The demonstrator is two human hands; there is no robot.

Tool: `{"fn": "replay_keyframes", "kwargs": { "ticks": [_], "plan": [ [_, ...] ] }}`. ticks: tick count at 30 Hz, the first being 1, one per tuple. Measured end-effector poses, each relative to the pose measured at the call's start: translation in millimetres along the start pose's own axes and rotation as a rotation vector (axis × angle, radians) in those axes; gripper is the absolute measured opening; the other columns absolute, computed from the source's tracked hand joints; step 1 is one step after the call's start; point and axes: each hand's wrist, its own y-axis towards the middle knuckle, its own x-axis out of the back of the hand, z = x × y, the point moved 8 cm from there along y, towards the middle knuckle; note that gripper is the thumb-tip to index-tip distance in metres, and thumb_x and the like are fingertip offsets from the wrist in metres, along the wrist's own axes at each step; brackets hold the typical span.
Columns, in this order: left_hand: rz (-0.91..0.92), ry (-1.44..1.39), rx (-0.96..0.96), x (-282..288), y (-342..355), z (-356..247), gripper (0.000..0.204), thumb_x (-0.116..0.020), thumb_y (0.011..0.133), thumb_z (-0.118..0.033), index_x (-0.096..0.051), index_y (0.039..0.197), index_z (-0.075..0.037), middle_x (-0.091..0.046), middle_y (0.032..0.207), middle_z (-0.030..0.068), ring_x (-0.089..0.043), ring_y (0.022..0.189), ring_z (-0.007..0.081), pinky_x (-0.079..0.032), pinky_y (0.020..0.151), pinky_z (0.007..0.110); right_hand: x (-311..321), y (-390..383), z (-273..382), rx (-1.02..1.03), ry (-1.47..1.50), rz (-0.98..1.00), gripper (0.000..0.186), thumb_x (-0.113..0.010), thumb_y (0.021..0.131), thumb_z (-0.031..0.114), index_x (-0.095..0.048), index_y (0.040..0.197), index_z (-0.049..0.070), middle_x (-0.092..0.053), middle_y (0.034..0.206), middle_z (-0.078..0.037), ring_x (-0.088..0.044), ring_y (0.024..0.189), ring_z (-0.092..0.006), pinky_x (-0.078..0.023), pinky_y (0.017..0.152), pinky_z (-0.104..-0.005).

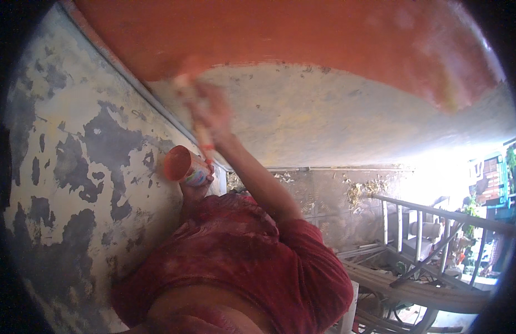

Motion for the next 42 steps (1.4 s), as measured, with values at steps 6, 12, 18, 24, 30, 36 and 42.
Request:
{"fn": "replay_keyframes", "kwargs": {
  "ticks": [6,12,18,24,30,36,42],
  "plan": [
    [0.088,-0.023,-0.023,-3.0,-0.2,-8.9,0.071,-0.068,0.079,-0.051,-0.046,0.134,-0.013,-0.05,0.13,0.0236,-0.051,0.114,0.0422,-0.052,0.079,0.048,15.4,31.5,-5.6,0.036,0.189,0.038,0.028,-0.056,0.086,0.007,-0.066,0.112,0.007,-0.063,0.117,-0.015,-0.059,0.101,-0.0341,-0.048,0.087,-0.0413],
    [0.078,-0.096,-0.03,6.1,-5.3,-15.0,0.066,-0.06,0.085,-0.053,-0.046,0.135,-0.013,-0.048,0.133,0.0236,-0.049,0.117,0.0423,-0.051,0.083,0.05,245.4,3.7,-92.8,-0.339,-0.119,-0.806,0.033,-0.053,0.096,0.017,-0.054,0.119,-0.006,-0.055,0.119,-0.018,-0.06,0.102,-0.0278,-0.058,0.084,-0.0387],
    [0.054,-0.097,-0.034,8.9,-4.7,-15.2,0.062,-0.057,0.087,-0.053,-0.048,0.134,-0.014,-0.049,0.132,0.0231,-0.05,0.115,0.0417,-0.051,0.081,0.049,158.2,10.9,-57.8,-0.175,-0.483,-0.686,0.026,-0.059,0.088,0.011,-0.059,0.111,-0.003,-0.061,0.112,-0.015,-0.063,0.098,-0.0285,-0.056,0.081,-0.0373],
    [0.053,-0.107,0.004,-2.5,-3.8,-7.2,0.06,-0.057,0.088,-0.052,-0.048,0.134,-0.015,-0.05,0.132,0.0227,-0.05,0.115,0.0412,-0.051,0.079,0.048,-39.4,17.1,13.1,-0.059,0.296,0.059,0.021,-0.064,0.082,0.009,-0.071,0.101,0.009,-0.067,0.105,-0.013,-0.064,0.095,-0.0315,-0.052,0.08,-0.0417],
    [0.14,-0.036,-0.024,-17.6,-4.4,-7.6,0.061,-0.058,0.088,-0.052,-0.047,0.135,-0.015,-0.049,0.131,0.0226,-0.05,0.116,0.0401,-0.052,0.079,0.046,98.5,34.8,-39.6,-0.17,0.174,-0.439,0.027,-0.051,0.093,0.017,-0.064,0.109,-0.001,-0.062,0.112,-0.013,-0.063,0.09,-0.0259,-0.053,0.074,-0.0362],
    [0.195,-0.05,-0.03,-21.6,-4.5,-10.2,0.062,-0.056,0.089,-0.053,-0.045,0.137,-0.014,-0.048,0.132,0.022,-0.049,0.117,0.0398,-0.054,0.082,0.048,153.2,-0.3,-44.1,-0.272,-0.081,-0.781,0.034,-0.062,0.09,0.004,-0.055,0.122,-0.005,-0.056,0.122,-0.018,-0.058,0.104,-0.0304,-0.057,0.083,-0.0365],
    [0.265,-0.061,-0.039,-27.1,-3.9,-16.1,0.064,-0.054,0.09,-0.055,-0.044,0.137,-0.013,-0.047,0.131,0.0226,-0.05,0.117,0.0408,-0.055,0.082,0.049,-15.7,-0.8,21.1,-0.123,-0.021,-0.307,0.023,-0.066,0.085,0.002,-0.066,0.108,0.0,-0.064,0.107,-0.018,-0.063,0.096,-0.0325,-0.052,0.077,-0.0399]
  ]
}}
